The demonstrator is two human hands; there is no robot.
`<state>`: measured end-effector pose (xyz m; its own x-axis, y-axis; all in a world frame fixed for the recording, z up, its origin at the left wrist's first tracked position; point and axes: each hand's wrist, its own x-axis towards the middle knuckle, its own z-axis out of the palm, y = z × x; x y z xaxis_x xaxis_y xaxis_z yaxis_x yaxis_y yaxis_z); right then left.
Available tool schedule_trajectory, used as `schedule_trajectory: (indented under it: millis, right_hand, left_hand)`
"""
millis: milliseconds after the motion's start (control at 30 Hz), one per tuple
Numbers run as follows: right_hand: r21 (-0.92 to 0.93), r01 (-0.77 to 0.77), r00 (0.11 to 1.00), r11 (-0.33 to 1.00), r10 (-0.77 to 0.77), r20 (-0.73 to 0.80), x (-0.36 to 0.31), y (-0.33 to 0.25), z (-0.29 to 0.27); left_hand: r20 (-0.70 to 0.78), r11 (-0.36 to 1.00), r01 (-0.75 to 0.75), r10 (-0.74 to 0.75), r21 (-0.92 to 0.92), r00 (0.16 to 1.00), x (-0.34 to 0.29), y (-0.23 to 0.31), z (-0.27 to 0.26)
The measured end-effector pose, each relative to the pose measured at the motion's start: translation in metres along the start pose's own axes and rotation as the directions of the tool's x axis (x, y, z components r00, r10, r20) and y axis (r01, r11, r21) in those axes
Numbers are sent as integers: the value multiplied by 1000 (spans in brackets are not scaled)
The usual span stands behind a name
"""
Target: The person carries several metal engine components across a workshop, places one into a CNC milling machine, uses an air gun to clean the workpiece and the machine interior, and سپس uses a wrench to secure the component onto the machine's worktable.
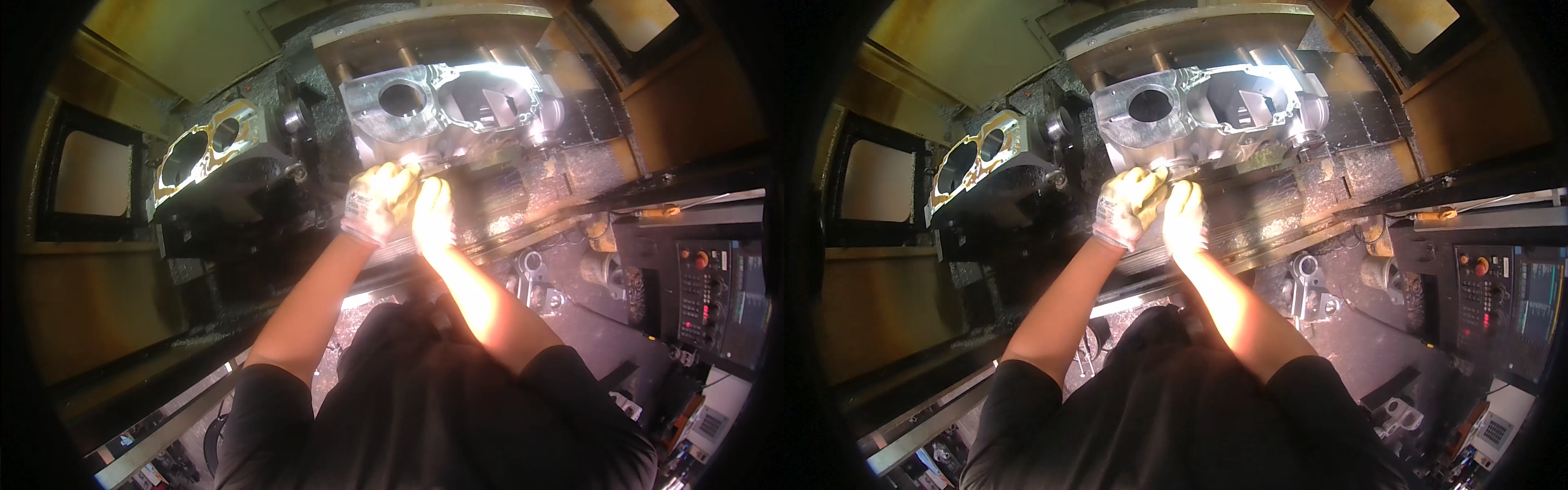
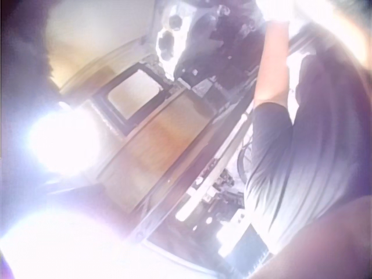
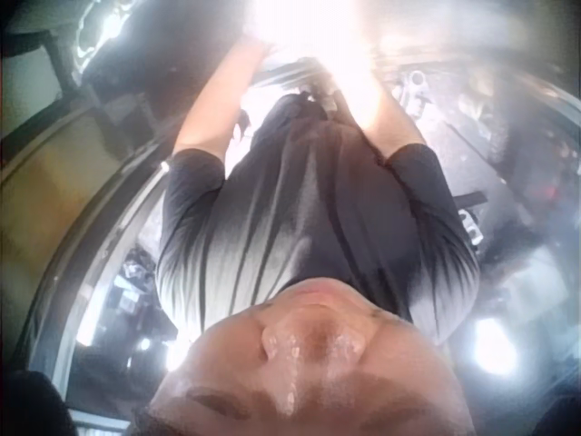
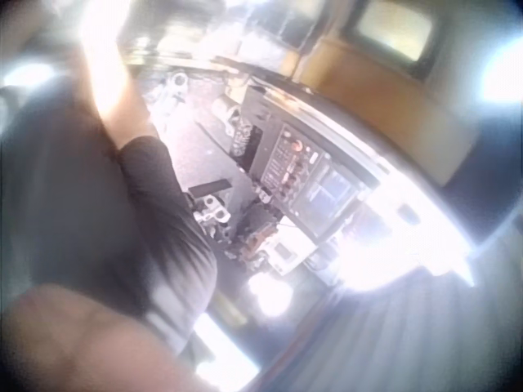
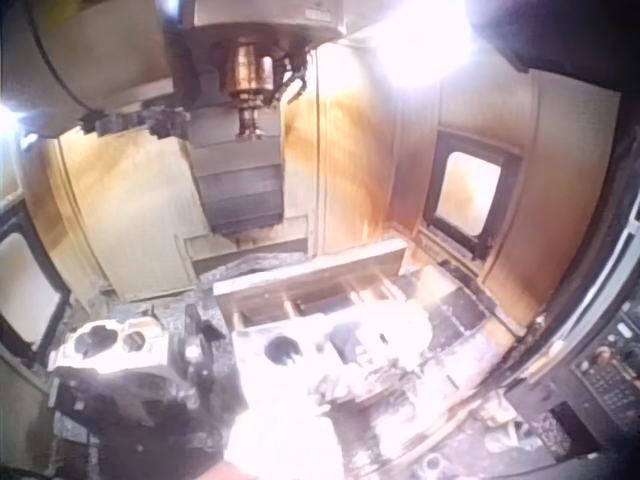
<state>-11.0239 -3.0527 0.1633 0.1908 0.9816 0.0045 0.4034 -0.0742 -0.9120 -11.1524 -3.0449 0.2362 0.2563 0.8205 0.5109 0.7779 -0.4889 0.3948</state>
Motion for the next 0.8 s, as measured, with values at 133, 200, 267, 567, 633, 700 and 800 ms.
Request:
schedule_trajectory:
  millis: [133, 200, 267, 567, 633, 700, 800]
  right_hand:
    - [696, -687, 669, 208, 555, 494, 5, -21, -1]
    - [734, -676, 644, 65, 536, 545, 9, -29, 1]
    - [671, -695, 686, 258, 517, 512, 0, -34, -13]
    - [653, -397, 916, 645, 239, 322, -5, 2, -2]
    - [594, -602, 787, 534, 272, 554, 3, -11, -32]
    - [477, -675, 681, 563, 226, 696, 21, -4, -55]
    - [615, -412, 874, 672, 101, 475, 43, 45, -113]
  left_hand:
    - [8, 998, 34, -34, -50, 999, -1, 3, -3]
    - [19, 997, 47, -46, -64, 999, -3, 0, -3]
    - [19, 995, 49, -48, -81, 999, -7, -5, -1]
    - [-102, 935, 335, -347, -120, 932, -46, 35, -29]
    - [-59, 860, 470, -489, -201, 870, -82, 35, -25]
    - [32, 615, 749, -767, -246, 641, -122, 31, -17]
    - [27, 332, 888, -933, -317, 358, -216, 6, -5]
